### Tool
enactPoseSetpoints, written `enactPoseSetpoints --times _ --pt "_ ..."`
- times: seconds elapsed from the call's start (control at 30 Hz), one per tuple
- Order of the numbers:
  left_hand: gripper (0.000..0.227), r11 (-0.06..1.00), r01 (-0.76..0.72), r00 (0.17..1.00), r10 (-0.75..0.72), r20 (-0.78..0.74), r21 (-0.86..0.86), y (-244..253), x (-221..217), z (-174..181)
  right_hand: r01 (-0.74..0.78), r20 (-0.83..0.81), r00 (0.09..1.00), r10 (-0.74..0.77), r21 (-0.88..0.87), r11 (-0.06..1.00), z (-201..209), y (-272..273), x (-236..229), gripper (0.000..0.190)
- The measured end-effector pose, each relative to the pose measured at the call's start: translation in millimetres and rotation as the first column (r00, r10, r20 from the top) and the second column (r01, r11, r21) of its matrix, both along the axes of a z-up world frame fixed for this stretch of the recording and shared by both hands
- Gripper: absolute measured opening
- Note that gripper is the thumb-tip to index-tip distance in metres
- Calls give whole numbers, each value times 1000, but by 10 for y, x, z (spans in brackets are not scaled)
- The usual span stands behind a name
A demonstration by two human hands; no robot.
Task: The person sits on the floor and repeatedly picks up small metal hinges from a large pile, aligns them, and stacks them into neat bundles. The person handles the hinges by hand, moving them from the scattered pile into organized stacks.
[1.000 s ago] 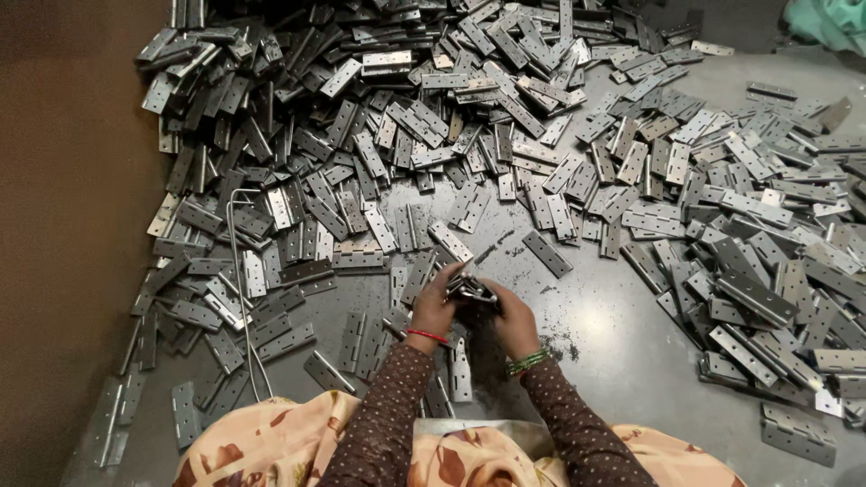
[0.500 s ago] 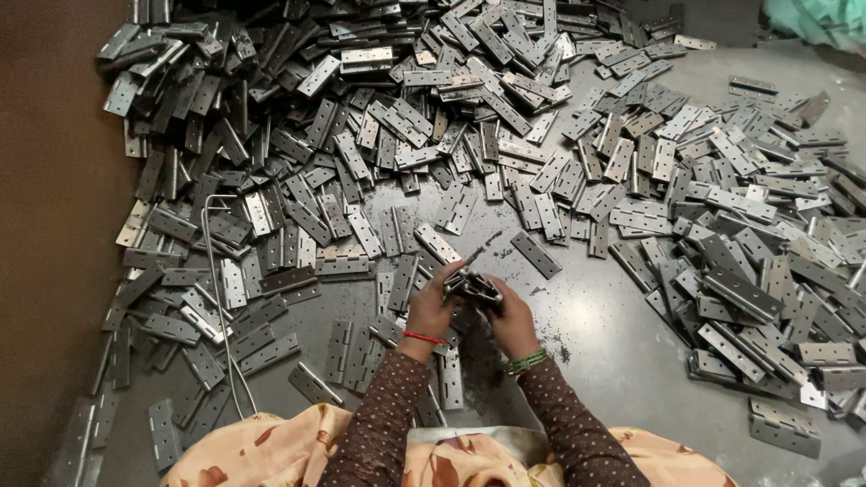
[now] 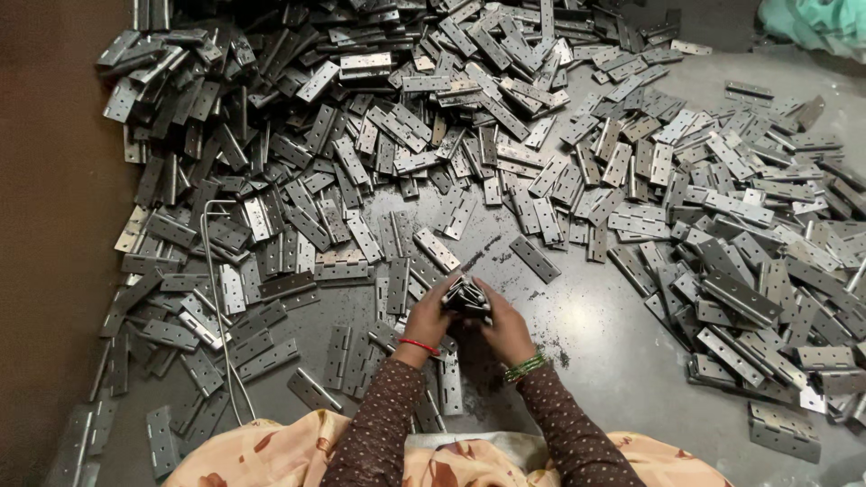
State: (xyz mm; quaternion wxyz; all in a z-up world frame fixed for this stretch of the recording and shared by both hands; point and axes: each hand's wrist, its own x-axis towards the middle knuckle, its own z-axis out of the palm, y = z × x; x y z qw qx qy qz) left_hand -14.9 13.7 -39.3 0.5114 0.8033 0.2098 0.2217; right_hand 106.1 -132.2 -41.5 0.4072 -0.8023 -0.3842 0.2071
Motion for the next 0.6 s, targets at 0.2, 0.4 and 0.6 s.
enactPoseSetpoints --times 0.2,0.4,0.6 --pt "68 994 -49 992 60 -110 99 -94 54 -211 46 -124 992 -33 103 994 -781 -94 115 67" --pt "55 812 66 914 183 -361 580 -471 202 375 253 -830 535 157 334 908 -709 -240 173 46" --pt "45 664 96 984 49 -172 741 -1012 334 978 691 -838 -113 535 320 648 -329 -266 -159 50"
